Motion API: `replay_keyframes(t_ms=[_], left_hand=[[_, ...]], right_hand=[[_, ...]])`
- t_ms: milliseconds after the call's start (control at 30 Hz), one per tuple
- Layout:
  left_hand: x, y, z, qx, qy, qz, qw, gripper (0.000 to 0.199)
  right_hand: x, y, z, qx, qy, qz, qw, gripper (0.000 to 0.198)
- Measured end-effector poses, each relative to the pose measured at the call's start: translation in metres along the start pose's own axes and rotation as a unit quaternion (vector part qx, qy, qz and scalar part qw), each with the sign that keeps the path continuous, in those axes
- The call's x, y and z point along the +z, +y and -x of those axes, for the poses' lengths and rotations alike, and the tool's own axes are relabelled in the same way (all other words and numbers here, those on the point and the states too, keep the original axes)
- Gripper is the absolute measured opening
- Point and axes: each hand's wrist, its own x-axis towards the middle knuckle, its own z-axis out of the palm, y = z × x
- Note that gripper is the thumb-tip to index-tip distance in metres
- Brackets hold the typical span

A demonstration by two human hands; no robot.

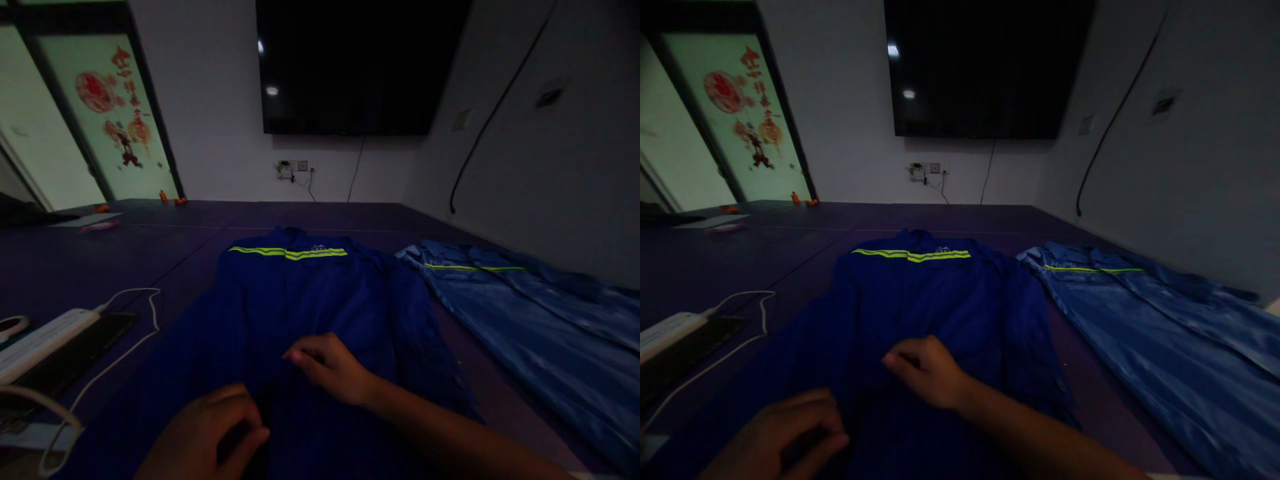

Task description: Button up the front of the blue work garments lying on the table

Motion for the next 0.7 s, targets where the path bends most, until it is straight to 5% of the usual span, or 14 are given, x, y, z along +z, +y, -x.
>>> replay_keyframes(t_ms=[200,433,500,700], left_hand=[[-0.034,0.007,-0.102,-0.048,0.025,-0.137,0.989,0.021],[0.009,-0.033,-0.241,-0.147,0.061,-0.120,0.980,0.045],[0.028,-0.052,-0.257,-0.173,0.064,-0.096,0.978,0.026],[0.071,-0.110,-0.268,-0.261,0.074,-0.038,0.962,0.029]], right_hand=[[-0.011,0.030,-0.017,0.067,0.146,0.214,0.964,0.020],[-0.025,0.046,-0.056,0.090,0.167,0.251,0.949,0.031],[-0.034,0.045,-0.081,0.117,0.180,0.255,0.943,0.029],[-0.050,0.063,-0.162,0.158,0.192,0.263,0.932,0.025]])
